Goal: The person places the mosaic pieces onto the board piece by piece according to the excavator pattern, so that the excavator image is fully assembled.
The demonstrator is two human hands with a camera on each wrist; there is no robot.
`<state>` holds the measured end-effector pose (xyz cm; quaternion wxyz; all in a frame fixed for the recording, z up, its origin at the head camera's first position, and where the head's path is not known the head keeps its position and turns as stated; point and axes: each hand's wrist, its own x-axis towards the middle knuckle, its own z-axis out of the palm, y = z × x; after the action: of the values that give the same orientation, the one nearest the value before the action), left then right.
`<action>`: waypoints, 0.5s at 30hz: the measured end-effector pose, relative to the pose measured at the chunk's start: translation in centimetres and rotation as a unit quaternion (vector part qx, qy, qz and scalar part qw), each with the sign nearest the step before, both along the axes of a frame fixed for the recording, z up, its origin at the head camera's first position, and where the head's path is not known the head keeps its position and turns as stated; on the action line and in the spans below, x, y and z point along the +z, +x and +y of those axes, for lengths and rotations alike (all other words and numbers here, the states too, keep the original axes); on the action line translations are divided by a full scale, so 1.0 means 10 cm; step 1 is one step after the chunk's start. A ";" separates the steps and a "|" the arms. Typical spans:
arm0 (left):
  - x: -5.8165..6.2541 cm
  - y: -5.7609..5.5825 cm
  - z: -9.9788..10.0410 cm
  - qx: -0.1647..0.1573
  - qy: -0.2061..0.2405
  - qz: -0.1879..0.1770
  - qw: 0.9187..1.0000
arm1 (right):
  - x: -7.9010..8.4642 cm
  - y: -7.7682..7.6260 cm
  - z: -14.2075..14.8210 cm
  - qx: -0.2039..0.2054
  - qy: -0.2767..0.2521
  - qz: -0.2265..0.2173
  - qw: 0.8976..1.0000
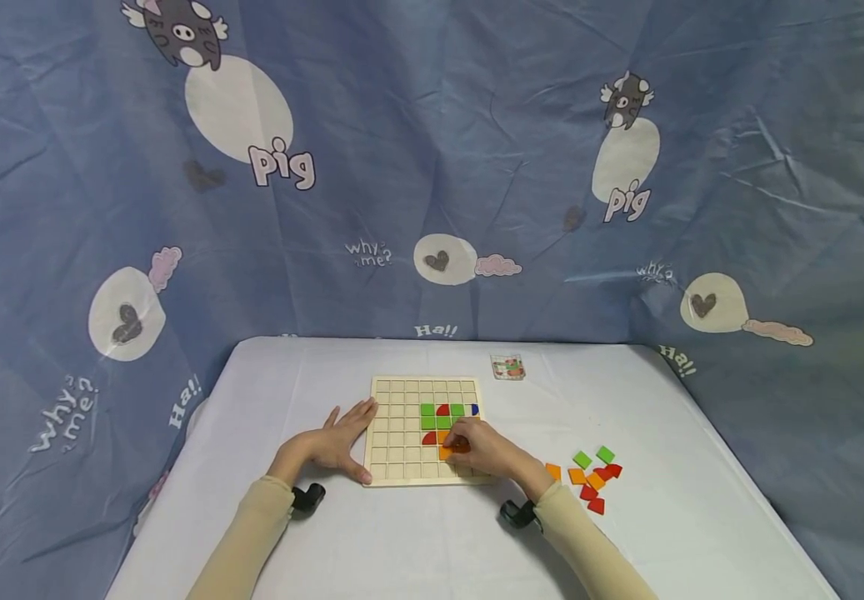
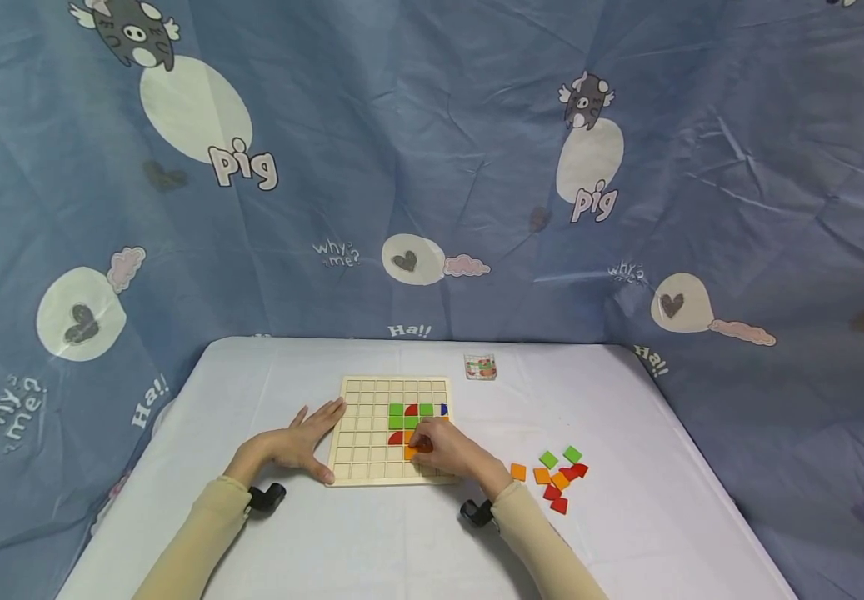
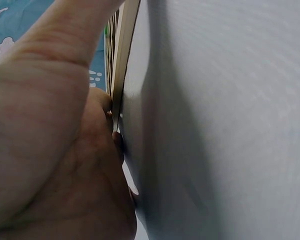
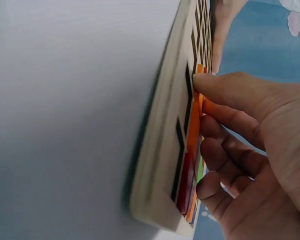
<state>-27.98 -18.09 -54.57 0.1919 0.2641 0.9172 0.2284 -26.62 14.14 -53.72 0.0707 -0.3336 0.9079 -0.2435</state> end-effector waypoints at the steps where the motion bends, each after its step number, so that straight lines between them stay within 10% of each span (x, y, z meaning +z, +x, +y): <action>1: -0.01 0.00 0.00 0.000 -0.001 0.000 1.000 | -0.01 0.00 0.01 -0.002 -0.003 0.000 1.000; 15: 0.04 0.04 0.01 -0.002 -0.003 0.000 1.000 | 0.07 0.23 0.77 -0.112 -0.083 -0.022 0.990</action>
<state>-27.54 -18.02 -54.12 0.1927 0.2652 0.9175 0.2255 -24.32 21.85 -53.05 0.0351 -0.2295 0.9145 -0.3314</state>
